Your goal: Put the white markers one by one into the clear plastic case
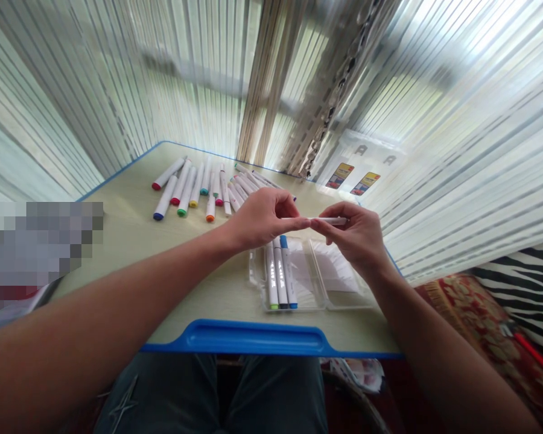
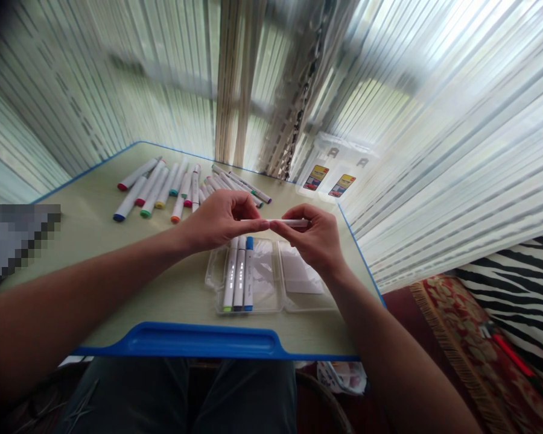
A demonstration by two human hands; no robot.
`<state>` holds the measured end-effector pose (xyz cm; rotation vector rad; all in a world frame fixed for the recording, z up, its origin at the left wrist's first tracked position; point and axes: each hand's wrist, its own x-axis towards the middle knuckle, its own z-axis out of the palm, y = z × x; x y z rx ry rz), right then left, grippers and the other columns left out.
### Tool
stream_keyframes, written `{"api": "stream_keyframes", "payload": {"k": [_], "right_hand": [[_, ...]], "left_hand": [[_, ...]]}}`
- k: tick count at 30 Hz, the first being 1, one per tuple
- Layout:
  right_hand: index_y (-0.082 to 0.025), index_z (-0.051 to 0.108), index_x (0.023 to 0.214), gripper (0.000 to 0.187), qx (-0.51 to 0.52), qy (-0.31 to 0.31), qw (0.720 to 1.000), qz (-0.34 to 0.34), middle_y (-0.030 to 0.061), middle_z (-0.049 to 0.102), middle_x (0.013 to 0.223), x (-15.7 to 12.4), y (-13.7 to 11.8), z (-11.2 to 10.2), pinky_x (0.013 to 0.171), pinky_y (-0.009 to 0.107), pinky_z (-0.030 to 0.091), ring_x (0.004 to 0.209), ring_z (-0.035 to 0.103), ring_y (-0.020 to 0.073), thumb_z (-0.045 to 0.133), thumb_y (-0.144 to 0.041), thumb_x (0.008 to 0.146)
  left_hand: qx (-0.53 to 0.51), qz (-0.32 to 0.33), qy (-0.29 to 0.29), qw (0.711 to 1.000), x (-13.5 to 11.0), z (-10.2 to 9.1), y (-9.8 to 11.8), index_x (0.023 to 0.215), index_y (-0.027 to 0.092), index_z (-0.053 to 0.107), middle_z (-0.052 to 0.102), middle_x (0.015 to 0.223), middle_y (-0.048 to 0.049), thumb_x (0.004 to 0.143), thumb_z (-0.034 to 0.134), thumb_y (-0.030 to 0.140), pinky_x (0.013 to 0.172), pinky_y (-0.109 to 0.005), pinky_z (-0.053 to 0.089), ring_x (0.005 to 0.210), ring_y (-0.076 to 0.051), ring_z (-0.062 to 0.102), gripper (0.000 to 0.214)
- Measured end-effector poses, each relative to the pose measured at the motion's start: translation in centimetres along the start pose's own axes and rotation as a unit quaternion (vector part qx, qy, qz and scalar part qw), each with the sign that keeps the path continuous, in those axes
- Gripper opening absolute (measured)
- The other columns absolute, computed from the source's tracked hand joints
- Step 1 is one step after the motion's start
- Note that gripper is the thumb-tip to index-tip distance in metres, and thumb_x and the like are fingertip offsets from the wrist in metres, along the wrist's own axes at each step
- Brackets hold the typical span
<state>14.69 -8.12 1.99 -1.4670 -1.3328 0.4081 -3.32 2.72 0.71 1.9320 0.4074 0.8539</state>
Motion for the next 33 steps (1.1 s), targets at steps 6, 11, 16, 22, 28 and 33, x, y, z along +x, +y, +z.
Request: {"api": "stream_keyframes", "payload": {"k": [6,11,16,22,28,33], "right_hand": [[-0.016,0.069,0.069,0.044,-0.016,0.002,1.000,0.000,-0.0018,0.061,0.052,0.01,-0.12,-0.04,0.038,0.021,0.039,0.042,0.052,0.0099,0.094,-0.051,0.056],[-0.016,0.068,0.067,0.046,-0.022,-0.001,1.000,0.000,-0.0019,0.059,0.050,0.02,-0.15,-0.13,0.039,0.021,0.037,0.042,0.051,0.0097,0.094,-0.052,0.056],[-0.016,0.066,0.067,0.049,-0.032,-0.002,0.999,0.010,-0.0017,0.059,0.052,0.09,-0.01,-0.28,0.041,0.022,0.035,0.045,0.051,0.0103,0.094,-0.056,0.053],[-0.016,0.066,0.064,0.052,-0.045,0.004,0.999,0.019,-0.0015,0.057,0.050,0.09,-0.15,-0.38,0.041,0.022,0.032,0.044,0.048,0.0101,0.093,-0.058,0.051],[-0.015,0.066,0.064,0.051,-0.046,0.009,0.998,0.035,-0.0015,0.056,0.049,0.08,0.00,-0.53,0.041,0.022,0.029,0.044,0.046,0.0094,0.094,-0.056,0.051],[-0.016,0.066,0.066,0.050,-0.038,0.000,0.998,0.044,-0.0022,0.056,0.050,0.16,0.44,-0.66,0.042,0.021,0.028,0.044,0.045,0.0090,0.094,-0.056,0.053]], "left_hand": [[0.015,0.004,0.000,1.000,0.06,-0.09,0.05,0.074,0.011,0.068,0.069,0.070,-0.0056,0.072,0.084,0.046,0.053,-0.023,0.041,0.061,-0.013,0.058,0.038],[-0.033,0.004,-0.005,0.999,0.03,0.02,0.01,0.073,0.011,0.068,0.069,0.068,-0.0054,0.071,0.086,0.043,0.052,-0.023,0.041,0.059,-0.012,0.058,0.037],[-0.082,0.008,-0.020,0.996,-0.07,0.20,0.20,0.076,0.010,0.070,0.070,0.070,-0.0055,0.071,0.087,0.038,0.053,-0.022,0.043,0.061,-0.012,0.060,0.033],[-0.115,0.009,-0.051,0.992,-0.23,0.26,0.51,0.086,0.009,0.074,0.073,0.076,-0.0066,0.074,0.085,0.031,0.056,-0.022,0.046,0.065,-0.012,0.063,0.028],[-0.152,0.013,-0.076,0.985,-0.35,0.36,0.57,0.097,0.009,0.076,0.078,0.085,-0.0088,0.079,0.081,0.024,0.060,-0.021,0.049,0.071,-0.011,0.066,0.024],[-0.148,0.025,-0.081,0.985,-0.32,0.37,0.48,0.101,0.010,0.078,0.079,0.090,-0.0096,0.081,0.079,0.025,0.062,-0.021,0.051,0.075,-0.013,0.068,0.025]]}}
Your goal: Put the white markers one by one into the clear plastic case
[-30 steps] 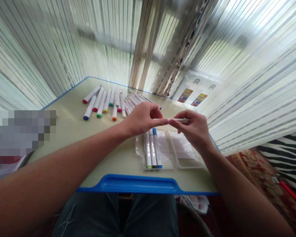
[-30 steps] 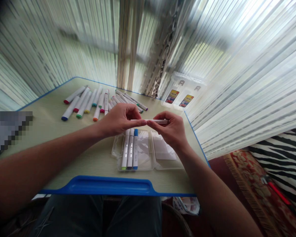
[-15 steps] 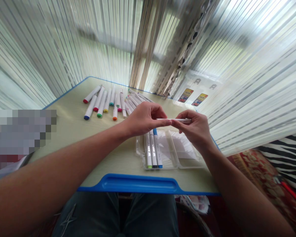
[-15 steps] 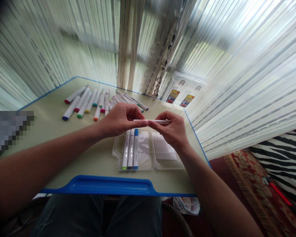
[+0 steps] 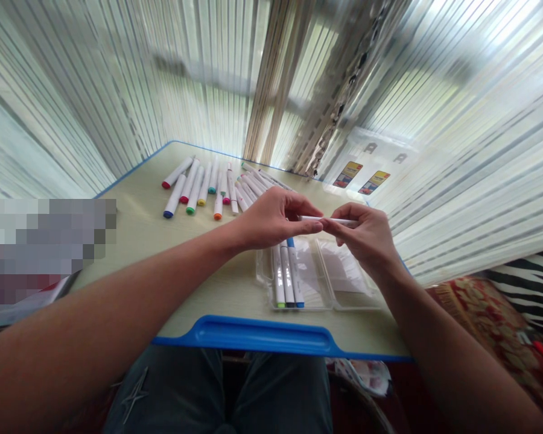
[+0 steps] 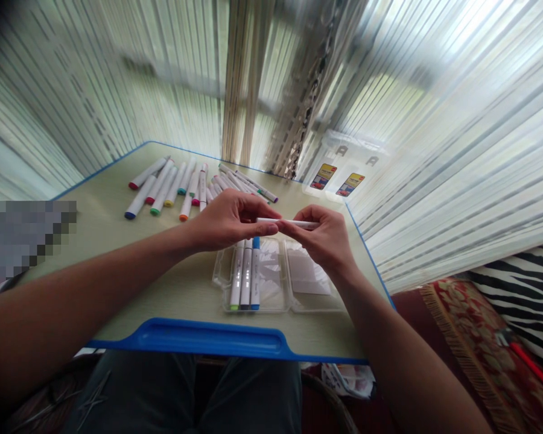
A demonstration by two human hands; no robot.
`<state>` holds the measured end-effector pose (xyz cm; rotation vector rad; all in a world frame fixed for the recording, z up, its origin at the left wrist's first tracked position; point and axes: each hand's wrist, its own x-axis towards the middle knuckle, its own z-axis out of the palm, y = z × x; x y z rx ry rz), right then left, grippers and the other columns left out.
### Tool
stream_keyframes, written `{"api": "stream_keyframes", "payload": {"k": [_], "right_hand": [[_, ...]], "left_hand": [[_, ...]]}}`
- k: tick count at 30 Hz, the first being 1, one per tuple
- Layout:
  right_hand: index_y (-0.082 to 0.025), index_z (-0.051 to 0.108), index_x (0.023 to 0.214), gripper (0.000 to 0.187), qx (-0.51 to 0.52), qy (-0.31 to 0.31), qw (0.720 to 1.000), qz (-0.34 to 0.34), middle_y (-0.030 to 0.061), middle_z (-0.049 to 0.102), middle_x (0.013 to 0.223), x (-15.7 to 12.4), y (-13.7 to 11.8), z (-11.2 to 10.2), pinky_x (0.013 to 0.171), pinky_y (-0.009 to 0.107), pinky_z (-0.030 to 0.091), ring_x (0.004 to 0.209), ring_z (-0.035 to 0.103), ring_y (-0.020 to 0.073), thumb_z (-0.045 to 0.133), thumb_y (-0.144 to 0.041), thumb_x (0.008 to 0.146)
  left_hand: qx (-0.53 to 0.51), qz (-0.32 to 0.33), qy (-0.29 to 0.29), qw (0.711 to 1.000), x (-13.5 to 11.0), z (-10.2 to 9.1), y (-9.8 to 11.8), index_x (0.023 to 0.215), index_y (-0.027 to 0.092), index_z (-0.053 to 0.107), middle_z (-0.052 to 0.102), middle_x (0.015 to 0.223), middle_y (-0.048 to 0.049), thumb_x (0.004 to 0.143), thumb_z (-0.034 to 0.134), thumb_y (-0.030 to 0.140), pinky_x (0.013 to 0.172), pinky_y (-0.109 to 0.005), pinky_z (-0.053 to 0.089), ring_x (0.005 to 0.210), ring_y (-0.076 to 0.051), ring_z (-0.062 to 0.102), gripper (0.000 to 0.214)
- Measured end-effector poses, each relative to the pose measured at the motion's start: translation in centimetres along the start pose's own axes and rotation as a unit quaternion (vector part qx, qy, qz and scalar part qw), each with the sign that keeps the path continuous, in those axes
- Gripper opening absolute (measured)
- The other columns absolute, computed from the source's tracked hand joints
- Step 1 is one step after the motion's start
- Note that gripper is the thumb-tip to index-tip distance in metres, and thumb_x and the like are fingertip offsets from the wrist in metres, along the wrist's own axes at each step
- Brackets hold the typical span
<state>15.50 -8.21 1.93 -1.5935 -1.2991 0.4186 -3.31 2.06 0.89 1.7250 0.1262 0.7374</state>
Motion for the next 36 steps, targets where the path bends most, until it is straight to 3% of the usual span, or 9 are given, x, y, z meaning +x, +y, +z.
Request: {"api": "stream_keyframes", "payload": {"k": [8,13,17,22,27,36], "right_hand": [[-0.016,0.065,0.066,0.051,-0.001,-0.007,1.000,0.010,-0.0030,0.054,0.048,-0.2,-0.5,0.2,0.042,0.022,0.028,0.043,0.045,0.0086,0.092,-0.058,0.056],[-0.015,0.067,0.068,0.048,-0.004,-0.013,1.000,-0.004,-0.0031,0.054,0.048,-0.3,-0.8,0.4,0.042,0.022,0.029,0.043,0.044,0.0080,0.090,-0.057,0.061],[-0.016,0.069,0.072,0.045,0.006,-0.028,1.000,-0.007,-0.0028,0.056,0.049,-0.3,-0.7,0.4,0.041,0.022,0.032,0.043,0.046,0.0085,0.087,-0.056,0.066],[-0.015,0.074,0.081,0.041,0.025,-0.040,0.999,-0.023,-0.0019,0.058,0.052,-0.1,-0.3,0.4,0.042,0.023,0.037,0.043,0.050,0.0091,0.080,-0.055,0.077],[-0.013,0.077,0.089,0.037,0.070,-0.039,0.997,-0.016,0.0016,0.067,0.062,-0.1,-0.4,0.6,0.041,0.023,0.042,0.043,0.052,0.0083,0.082,-0.048,0.077],[-0.017,0.079,0.106,0.033,0.150,-0.072,0.986,-0.006,0.0080,0.079,0.088,-0.2,-0.6,0.6,0.043,0.025,0.047,0.045,0.056,0.0076,0.080,-0.038,0.081]], "left_hand": [[0.058,0.005,0.021,0.998,0.2,-0.2,-0.1,0.101,0.007,0.076,0.075,0.083,-0.0106,0.084,0.076,0.029,0.055,-0.022,0.045,0.065,-0.011,0.061,0.028],[0.101,-0.006,0.048,0.994,0.2,-0.4,0.1,0.094,0.007,0.076,0.060,0.059,-0.0007,0.084,0.075,0.031,0.044,-0.021,0.029,0.049,-0.006,0.044,0.026],[0.104,-0.025,0.080,0.991,0.2,-0.5,0.6,0.090,0.009,0.075,0.049,0.052,0.0042,0.085,0.074,0.029,0.043,-0.021,0.026,0.046,-0.006,0.040,0.021],[0.077,-0.058,0.126,0.987,0.4,-0.8,0.8,0.094,0.010,0.075,0.056,0.058,0.0019,0.087,0.068,0.022,0.043,-0.021,0.032,0.048,-0.007,0.044,0.016],[0.047,-0.075,0.167,0.982,0.7,-1.2,0.5,0.092,0.010,0.073,0.064,0.071,-0.0033,0.090,0.061,0.016,0.044,-0.021,0.038,0.049,-0.007,0.050,0.014],[-0.023,-0.109,0.220,0.969,0.9,-1.8,0.4,0.089,0.012,0.067,0.065,0.072,-0.0033,0.091,0.055,0.013,0.043,-0.020,0.039,0.047,-0.006,0.050,0.013]]}}
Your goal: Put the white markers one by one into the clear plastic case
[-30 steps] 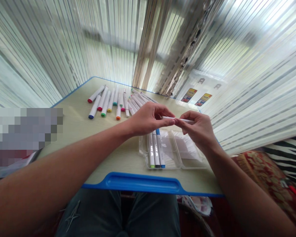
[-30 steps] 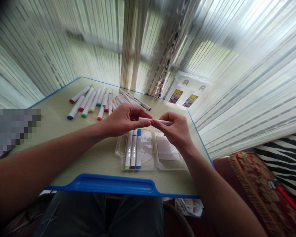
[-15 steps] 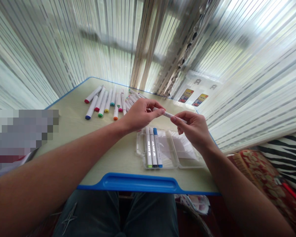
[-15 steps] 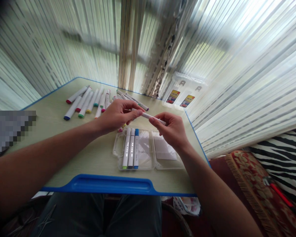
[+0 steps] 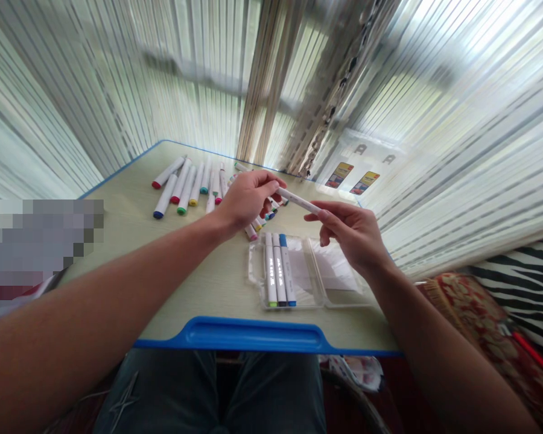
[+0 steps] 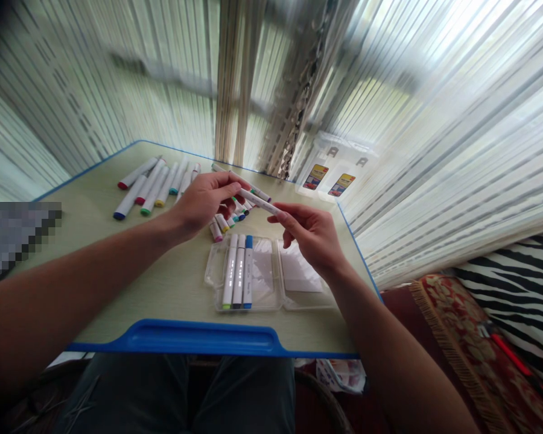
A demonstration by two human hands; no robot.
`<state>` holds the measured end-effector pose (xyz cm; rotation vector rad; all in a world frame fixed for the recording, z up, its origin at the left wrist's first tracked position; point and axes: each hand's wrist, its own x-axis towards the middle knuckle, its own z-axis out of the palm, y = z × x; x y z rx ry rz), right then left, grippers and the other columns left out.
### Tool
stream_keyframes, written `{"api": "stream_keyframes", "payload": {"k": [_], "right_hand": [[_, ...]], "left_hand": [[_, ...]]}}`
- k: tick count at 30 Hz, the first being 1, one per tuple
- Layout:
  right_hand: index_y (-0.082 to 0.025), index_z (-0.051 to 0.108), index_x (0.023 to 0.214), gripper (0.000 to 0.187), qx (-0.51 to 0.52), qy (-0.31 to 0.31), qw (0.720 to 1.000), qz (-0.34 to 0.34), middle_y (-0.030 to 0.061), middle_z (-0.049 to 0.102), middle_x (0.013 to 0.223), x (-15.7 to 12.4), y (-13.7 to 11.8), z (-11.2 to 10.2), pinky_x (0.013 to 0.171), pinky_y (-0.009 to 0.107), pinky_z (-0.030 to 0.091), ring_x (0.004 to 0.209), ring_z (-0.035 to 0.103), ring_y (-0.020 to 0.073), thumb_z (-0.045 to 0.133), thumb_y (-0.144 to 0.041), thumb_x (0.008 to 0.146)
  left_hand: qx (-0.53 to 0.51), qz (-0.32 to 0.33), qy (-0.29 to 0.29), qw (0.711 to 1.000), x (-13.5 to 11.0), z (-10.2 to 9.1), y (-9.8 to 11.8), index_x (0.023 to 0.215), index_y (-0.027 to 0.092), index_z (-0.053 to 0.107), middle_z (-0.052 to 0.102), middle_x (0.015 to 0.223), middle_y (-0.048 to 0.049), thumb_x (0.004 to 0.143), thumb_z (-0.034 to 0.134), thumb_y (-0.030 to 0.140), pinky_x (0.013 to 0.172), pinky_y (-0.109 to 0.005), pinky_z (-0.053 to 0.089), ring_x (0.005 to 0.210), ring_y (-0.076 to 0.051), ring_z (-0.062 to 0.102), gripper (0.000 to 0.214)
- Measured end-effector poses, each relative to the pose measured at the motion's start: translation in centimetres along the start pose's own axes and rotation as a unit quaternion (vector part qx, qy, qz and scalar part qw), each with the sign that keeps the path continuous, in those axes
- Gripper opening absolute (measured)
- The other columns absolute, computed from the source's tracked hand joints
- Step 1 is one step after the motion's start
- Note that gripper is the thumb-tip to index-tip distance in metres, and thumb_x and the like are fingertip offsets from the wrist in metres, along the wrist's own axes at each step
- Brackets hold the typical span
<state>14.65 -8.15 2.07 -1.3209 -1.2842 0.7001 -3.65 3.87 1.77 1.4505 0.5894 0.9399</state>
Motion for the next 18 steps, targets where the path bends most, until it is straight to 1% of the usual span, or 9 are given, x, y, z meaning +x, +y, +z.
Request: {"api": "stream_keyframes", "payload": {"k": [4,9,14,18], "right_hand": [[-0.019,0.076,0.115,0.036,0.017,-0.026,1.000,0.002,0.0084,0.079,0.097,-0.17,0.01,-0.14,0.044,0.027,0.049,0.046,0.057,0.0083,0.077,-0.039,0.085],[-0.021,0.075,0.117,0.036,0.035,-0.048,0.998,-0.007,0.0087,0.079,0.099,-0.35,-0.19,-0.07,0.044,0.028,0.049,0.046,0.057,0.0089,0.075,-0.040,0.086],[-0.020,0.074,0.119,0.042,0.024,-0.049,0.999,0.006,0.0101,0.080,0.099,-0.38,-0.21,-0.05,0.044,0.028,0.050,0.045,0.057,0.0093,0.074,-0.046,0.086],[-0.019,0.075,0.118,0.041,0.034,-0.047,0.998,0.010,0.0100,0.080,0.097,-0.34,-0.08,-0.17,0.045,0.029,0.051,0.045,0.058,0.0099,0.071,-0.047,0.089]], "left_hand": [[-0.006,-0.010,0.019,1.000,0.14,-0.11,0.10,0.089,0.013,0.067,0.064,0.072,-0.0026,0.091,0.055,0.014,0.043,-0.020,0.039,0.047,-0.007,0.050,0.012],[-0.020,-0.012,0.030,0.999,0.07,-0.06,0.19,0.087,0.014,0.066,0.058,0.065,0.0008,0.092,0.056,0.015,0.043,-0.020,0.038,0.046,-0.006,0.046,0.011],[-0.027,0.004,0.022,0.999,-0.01,-0.06,0.18,0.084,0.013,0.066,0.053,0.060,0.0026,0.094,0.058,0.019,0.042,-0.020,0.037,0.046,-0.006,0.044,0.014],[-0.009,0.018,0.025,0.999,0.04,-0.17,0.08,0.081,0.013,0.067,0.052,0.057,0.0024,0.094,0.060,0.023,0.043,-0.021,0.038,0.046,-0.007,0.044,0.018]]}}
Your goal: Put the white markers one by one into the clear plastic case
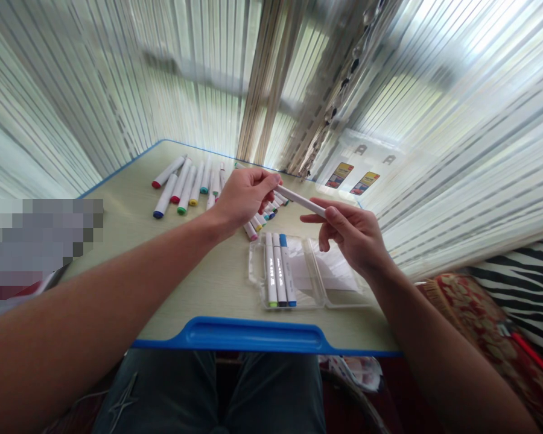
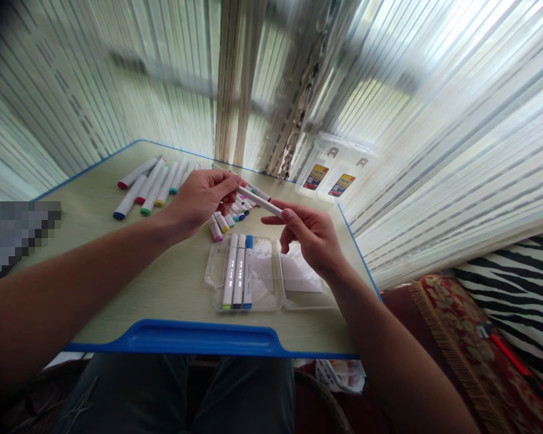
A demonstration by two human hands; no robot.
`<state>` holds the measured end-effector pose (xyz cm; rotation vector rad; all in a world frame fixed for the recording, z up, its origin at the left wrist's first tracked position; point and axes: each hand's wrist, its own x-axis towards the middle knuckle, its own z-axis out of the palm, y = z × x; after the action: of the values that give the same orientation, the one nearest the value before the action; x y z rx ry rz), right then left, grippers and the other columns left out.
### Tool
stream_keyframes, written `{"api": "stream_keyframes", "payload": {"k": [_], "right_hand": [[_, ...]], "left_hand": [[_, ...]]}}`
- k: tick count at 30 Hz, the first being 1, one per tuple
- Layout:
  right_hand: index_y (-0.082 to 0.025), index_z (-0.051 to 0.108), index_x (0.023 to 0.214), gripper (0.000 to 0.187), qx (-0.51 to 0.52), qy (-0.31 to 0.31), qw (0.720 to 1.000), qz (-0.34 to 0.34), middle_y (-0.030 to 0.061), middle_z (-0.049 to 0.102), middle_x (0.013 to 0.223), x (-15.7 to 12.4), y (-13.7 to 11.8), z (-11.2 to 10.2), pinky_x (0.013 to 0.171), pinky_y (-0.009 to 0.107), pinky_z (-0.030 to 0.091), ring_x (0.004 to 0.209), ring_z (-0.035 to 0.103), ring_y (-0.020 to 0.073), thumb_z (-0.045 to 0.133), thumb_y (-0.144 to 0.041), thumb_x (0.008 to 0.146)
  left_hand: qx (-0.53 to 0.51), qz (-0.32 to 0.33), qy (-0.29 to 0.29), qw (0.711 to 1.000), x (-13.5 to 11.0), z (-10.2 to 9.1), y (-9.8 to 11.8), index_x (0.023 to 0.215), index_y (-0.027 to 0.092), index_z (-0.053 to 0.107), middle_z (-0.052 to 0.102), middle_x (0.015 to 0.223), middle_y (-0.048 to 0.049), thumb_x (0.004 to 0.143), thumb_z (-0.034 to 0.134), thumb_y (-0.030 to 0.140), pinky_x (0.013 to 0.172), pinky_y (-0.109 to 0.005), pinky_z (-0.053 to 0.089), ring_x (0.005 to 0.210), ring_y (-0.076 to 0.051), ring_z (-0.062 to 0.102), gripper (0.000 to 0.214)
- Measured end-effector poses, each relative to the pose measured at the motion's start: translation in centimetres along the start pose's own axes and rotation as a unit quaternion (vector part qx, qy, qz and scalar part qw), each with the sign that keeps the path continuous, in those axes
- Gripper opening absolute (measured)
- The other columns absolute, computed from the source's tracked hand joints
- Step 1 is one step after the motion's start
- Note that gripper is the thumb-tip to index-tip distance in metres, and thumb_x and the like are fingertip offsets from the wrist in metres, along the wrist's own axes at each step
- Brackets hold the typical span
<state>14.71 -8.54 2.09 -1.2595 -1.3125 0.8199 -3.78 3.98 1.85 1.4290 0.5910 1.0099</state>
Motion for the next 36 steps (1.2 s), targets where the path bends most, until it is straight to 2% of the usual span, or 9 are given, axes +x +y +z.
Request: {"api": "stream_keyframes", "payload": {"k": [8,11,15,20,24,30,36], "right_hand": [[-0.020,0.075,0.115,0.044,-0.009,0.015,1.000,0.006,0.0093,0.080,0.094,0.2,0.3,-0.3,0.044,0.028,0.049,0.046,0.058,0.0107,0.064,-0.055,0.092],[-0.019,0.075,0.112,0.045,-0.018,0.019,1.000,0.004,0.0092,0.080,0.092,0.3,0.4,-0.4,0.045,0.028,0.050,0.046,0.058,0.0107,0.062,-0.057,0.092],[-0.019,0.075,0.110,0.041,-0.019,0.022,1.000,0.010,0.0087,0.080,0.091,0.3,0.3,-0.3,0.045,0.027,0.050,0.046,0.058,0.0100,0.064,-0.053,0.091],[-0.016,0.075,0.105,0.031,-0.005,0.022,1.000,0.019,0.0079,0.080,0.089,0.3,0.0,0.0,0.044,0.025,0.049,0.043,0.057,0.0079,0.075,-0.040,0.085],[-0.015,0.075,0.098,0.031,-0.024,-0.004,0.999,0.029,0.0083,0.080,0.085,0.2,-0.1,0.3,0.045,0.024,0.049,0.046,0.058,0.0083,0.082,-0.037,0.079],[-0.014,0.075,0.083,0.033,-0.055,-0.049,0.995,0.060,0.0064,0.076,0.076,0.0,-0.4,0.8,0.047,0.023,0.051,0.051,0.059,0.0090,0.088,-0.041,0.070],[-0.014,0.078,0.085,0.034,-0.105,-0.059,0.992,0.025,0.0047,0.074,0.076,0.3,0.5,0.3,0.046,0.023,0.050,0.052,0.059,0.0095,0.088,-0.043,0.070]], "left_hand": [[0.012,0.022,-0.003,1.000,0.2,-0.3,-0.5,0.069,0.015,0.064,0.056,0.056,0.0003,0.088,0.073,0.042,0.042,-0.023,0.035,0.044,-0.007,0.045,0.034],[0.015,0.028,-0.002,0.999,0.2,-0.4,-0.6,0.067,0.015,0.064,0.058,0.057,-0.0009,0.086,0.074,0.045,0.042,-0.024,0.035,0.044,-0.007,0.046,0.037],[0.007,0.030,0.000,1.000,0.1,-0.2,-0.4,0.071,0.014,0.067,0.058,0.057,0.0002,0.089,0.072,0.036,0.043,-0.023,0.038,0.045,-0.007,0.047,0.029],[0.006,0.022,0.023,0.999,0.0,0.2,0.0,0.084,0.012,0.071,0.058,0.061,0.0013,0.093,0.061,0.019,0.043,-0.022,0.040,0.045,-0.006,0.046,0.015],[0.009,0.027,0.024,0.999,-0.1,0.3,0.2,0.088,0.012,0.070,0.061,0.066,0.0005,0.089,0.064,0.017,0.043,-0.021,0.040,0.047,-0.006,0.047,0.008],[-0.017,0.068,-0.032,0.997,-0.7,0.6,0.3,0.093,0.010,0.074,0.071,0.080,-0.0051,0.083,0.077,0.026,0.046,-0.019,0.040,0.050,-0.004,0.048,0.019],[-0.013,0.098,-0.118,0.988,-1.7,1.2,0.9,0.097,0.014,0.078,0.076,0.088,-0.0074,0.076,0.085,0.034,0.051,-0.020,0.046,0.063,-0.009,0.061,0.031]]}}
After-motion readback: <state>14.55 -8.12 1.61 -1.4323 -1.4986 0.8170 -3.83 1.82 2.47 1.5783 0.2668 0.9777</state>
